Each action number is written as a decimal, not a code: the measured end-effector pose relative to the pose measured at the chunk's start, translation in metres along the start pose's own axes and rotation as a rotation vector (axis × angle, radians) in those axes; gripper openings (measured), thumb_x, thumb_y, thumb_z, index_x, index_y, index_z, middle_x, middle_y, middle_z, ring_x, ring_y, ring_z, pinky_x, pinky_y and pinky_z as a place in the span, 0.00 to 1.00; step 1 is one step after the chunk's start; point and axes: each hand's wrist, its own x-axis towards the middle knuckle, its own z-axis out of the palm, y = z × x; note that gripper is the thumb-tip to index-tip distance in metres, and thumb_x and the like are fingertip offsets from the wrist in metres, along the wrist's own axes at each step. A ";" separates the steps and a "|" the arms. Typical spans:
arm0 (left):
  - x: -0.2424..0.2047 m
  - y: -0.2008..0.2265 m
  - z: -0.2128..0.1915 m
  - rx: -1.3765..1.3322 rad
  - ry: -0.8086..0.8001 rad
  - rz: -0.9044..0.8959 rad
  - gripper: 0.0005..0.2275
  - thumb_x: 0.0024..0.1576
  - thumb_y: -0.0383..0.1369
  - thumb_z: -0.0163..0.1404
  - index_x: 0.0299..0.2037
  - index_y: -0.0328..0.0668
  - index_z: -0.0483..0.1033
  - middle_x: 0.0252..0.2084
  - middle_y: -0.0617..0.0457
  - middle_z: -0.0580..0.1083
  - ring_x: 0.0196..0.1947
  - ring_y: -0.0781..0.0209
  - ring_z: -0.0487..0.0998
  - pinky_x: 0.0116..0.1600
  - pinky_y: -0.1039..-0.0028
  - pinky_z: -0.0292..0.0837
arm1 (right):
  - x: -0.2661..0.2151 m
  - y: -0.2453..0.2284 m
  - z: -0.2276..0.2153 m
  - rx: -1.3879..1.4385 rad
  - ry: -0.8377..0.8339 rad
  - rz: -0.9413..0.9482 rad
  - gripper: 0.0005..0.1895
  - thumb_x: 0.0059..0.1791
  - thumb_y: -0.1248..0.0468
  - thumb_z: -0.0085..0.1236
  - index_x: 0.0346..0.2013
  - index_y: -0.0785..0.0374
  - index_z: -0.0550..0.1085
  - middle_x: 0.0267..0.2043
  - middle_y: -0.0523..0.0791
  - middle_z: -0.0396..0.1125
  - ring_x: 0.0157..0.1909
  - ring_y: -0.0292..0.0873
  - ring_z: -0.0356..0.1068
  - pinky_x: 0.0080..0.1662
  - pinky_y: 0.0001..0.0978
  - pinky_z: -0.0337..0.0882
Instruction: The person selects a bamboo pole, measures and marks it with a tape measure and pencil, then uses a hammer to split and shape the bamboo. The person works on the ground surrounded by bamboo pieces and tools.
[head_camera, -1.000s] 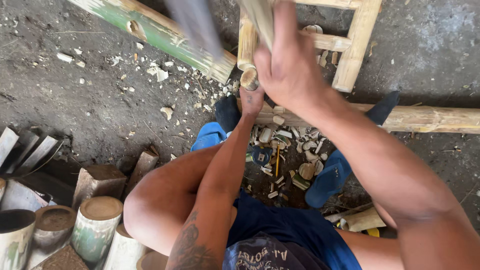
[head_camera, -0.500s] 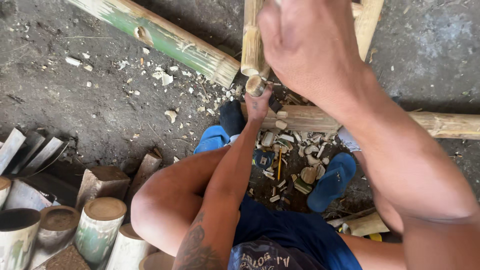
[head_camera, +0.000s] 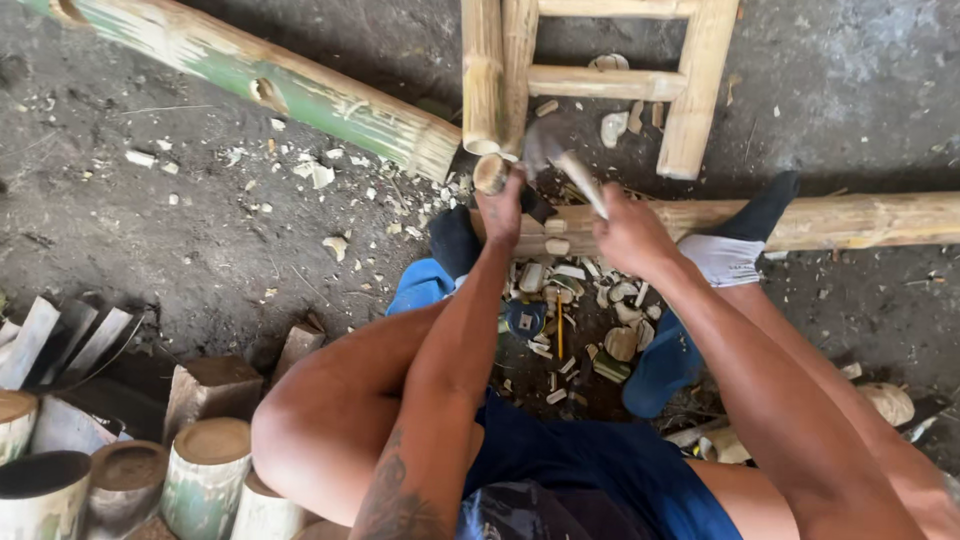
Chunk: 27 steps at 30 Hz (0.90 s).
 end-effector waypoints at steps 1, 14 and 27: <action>0.004 0.004 0.001 -0.013 -0.025 0.025 0.13 0.57 0.30 0.57 0.49 0.33 0.76 0.43 0.52 0.78 0.42 0.62 0.79 0.49 0.72 0.75 | 0.000 0.019 0.002 0.061 0.029 0.027 0.19 0.53 0.65 0.43 0.58 0.66 0.60 0.31 0.53 0.68 0.22 0.48 0.71 0.19 0.39 0.70; 0.023 0.061 0.114 0.736 -0.367 0.124 0.18 0.55 0.36 0.59 0.53 0.34 0.74 0.40 0.41 0.81 0.40 0.48 0.84 0.47 0.64 0.81 | 0.002 0.177 0.113 0.631 0.267 0.129 0.06 0.50 0.67 0.50 0.40 0.65 0.69 0.28 0.49 0.66 0.29 0.48 0.66 0.31 0.45 0.67; -0.024 0.075 0.116 0.659 -0.478 0.067 0.25 0.57 0.43 0.57 0.56 0.37 0.60 0.48 0.44 0.76 0.43 0.55 0.82 0.44 0.68 0.81 | -0.006 0.176 0.126 1.286 0.086 0.281 0.07 0.50 0.68 0.46 0.40 0.55 0.61 0.20 0.37 0.52 0.16 0.32 0.49 0.17 0.29 0.49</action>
